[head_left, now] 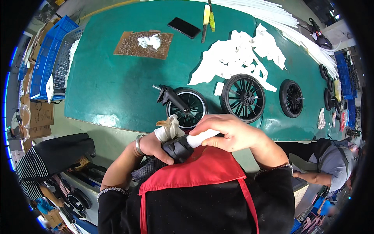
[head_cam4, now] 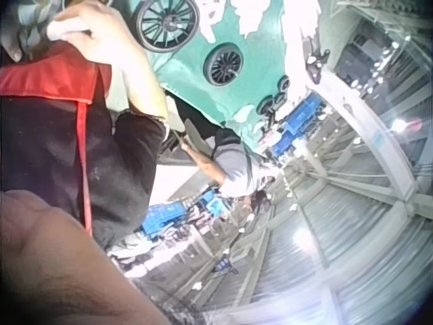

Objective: The person assembles small wheels by attaching white foam plugs to the wheel hubs and then affixing the wheels to axle mounts. The person handles multiple wheels and axle mounts, placing them on a green workbench and occasionally moving them to a nearby metal table.

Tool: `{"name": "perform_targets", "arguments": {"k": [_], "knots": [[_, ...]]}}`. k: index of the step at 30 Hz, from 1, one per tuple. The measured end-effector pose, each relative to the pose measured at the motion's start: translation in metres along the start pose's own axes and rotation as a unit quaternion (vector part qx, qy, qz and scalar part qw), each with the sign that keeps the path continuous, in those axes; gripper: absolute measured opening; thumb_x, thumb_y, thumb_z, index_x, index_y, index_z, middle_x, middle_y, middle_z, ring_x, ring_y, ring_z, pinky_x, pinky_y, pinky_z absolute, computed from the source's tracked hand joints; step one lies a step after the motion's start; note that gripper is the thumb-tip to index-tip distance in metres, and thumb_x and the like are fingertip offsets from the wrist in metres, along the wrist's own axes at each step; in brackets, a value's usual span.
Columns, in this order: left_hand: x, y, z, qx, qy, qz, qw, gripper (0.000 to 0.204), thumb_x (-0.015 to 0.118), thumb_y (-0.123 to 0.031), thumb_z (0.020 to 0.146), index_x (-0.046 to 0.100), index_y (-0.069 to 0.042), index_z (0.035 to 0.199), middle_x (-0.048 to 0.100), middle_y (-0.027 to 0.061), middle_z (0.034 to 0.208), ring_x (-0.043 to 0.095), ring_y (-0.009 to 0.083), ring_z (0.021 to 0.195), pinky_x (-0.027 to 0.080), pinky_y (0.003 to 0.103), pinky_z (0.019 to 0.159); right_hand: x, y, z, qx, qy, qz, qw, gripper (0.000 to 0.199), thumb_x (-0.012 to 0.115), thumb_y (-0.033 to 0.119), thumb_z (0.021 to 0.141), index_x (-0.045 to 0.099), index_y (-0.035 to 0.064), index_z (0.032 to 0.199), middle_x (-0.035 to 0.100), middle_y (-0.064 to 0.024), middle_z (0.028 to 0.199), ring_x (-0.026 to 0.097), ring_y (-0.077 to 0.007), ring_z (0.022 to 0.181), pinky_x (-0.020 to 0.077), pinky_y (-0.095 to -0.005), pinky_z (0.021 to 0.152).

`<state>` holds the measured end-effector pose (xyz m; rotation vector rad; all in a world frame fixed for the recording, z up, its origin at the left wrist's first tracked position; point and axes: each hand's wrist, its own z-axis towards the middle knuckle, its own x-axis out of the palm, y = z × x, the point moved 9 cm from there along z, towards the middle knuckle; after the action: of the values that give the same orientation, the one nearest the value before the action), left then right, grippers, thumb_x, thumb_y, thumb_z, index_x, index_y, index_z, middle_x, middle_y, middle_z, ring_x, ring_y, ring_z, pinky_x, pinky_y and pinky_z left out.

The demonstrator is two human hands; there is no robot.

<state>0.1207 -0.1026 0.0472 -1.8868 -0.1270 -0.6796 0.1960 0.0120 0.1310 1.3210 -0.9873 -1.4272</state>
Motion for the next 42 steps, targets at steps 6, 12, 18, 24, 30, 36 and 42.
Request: {"name": "perform_targets", "arguments": {"k": [6,12,18,24,30,36,42], "knots": [[-0.017,-0.005,-0.009,0.023,-0.072,0.040,0.996,0.076,0.088,-0.012,0.064,0.053,0.004,0.130,0.058,0.0067,0.117,0.055,0.0184,0.108,0.043,0.032,0.099,0.008,-0.021,0.019,0.059,0.024,0.038,0.997,0.036,0.073,0.009,0.088,0.063,0.0068,0.122,0.068,-0.0101,0.109,0.068,-0.0255,0.097,0.0530,-0.0357,0.083],[-0.134,-0.021,-0.081,-0.069,-0.340,0.564,0.750,0.081,0.090,-0.042,0.061,0.058,0.004,0.119,0.059,0.0174,0.110,0.058,0.0304,0.100,0.047,0.038,0.089,-0.134,-0.153,0.004,0.345,-0.212,-0.342,0.848,0.048,0.072,0.036,0.088,0.059,0.0095,0.126,0.067,-0.0113,0.114,0.066,-0.0280,0.105,0.0534,-0.0387,0.087],[-0.213,-0.019,-0.141,-0.254,-0.602,0.615,0.442,0.075,0.079,-0.049,0.072,0.053,0.000,0.123,0.057,0.0190,0.112,0.056,0.0359,0.108,0.044,0.045,0.096,-0.147,-0.249,-0.001,0.421,-0.158,-0.536,0.714,0.055,0.077,0.034,0.080,0.054,0.0110,0.125,0.067,-0.0130,0.108,0.066,-0.0301,0.104,0.0530,-0.0449,0.084],[-0.129,0.013,-0.038,0.001,-0.552,0.657,0.513,0.086,0.078,-0.046,0.073,0.049,0.005,0.135,0.057,0.0217,0.122,0.051,0.0410,0.116,0.039,0.047,0.100,-0.125,-0.183,-0.024,0.287,-0.345,-0.283,0.848,0.056,0.074,0.023,0.080,0.048,0.0065,0.126,0.066,-0.0187,0.096,0.068,-0.0374,0.088,0.0544,-0.0431,0.078],[-0.126,0.038,0.042,0.097,-0.584,0.538,0.600,0.101,0.084,-0.053,0.067,0.046,0.013,0.134,0.046,0.0323,0.139,0.042,0.0454,0.131,0.033,0.048,0.110,-0.075,-0.101,-0.085,0.227,-0.331,-0.209,0.892,0.038,0.071,0.015,0.085,0.059,0.0081,0.121,0.064,-0.0136,0.105,0.068,-0.0290,0.089,0.0531,-0.0334,0.075],[-0.164,0.031,0.064,-0.007,-0.503,0.591,0.630,0.091,0.076,-0.030,0.061,0.044,0.002,0.140,0.042,0.0222,0.148,0.039,0.0401,0.134,0.030,0.045,0.114,-0.074,-0.109,-0.193,0.267,-0.459,-0.094,0.842,0.036,0.068,0.012,0.093,0.051,0.0061,0.125,0.066,-0.0071,0.108,0.062,-0.0154,0.095,0.0497,-0.0289,0.084],[-0.161,0.037,0.045,-0.009,-0.367,0.631,0.684,0.091,0.073,-0.023,0.065,0.037,0.003,0.145,0.034,0.0235,0.153,0.037,0.0408,0.134,0.027,0.043,0.115,-0.121,-0.089,-0.204,0.324,-0.450,-0.313,0.771,0.034,0.070,0.006,0.088,0.061,0.0071,0.121,0.064,-0.0105,0.110,0.066,-0.0236,0.089,0.0516,-0.0304,0.071]]}}
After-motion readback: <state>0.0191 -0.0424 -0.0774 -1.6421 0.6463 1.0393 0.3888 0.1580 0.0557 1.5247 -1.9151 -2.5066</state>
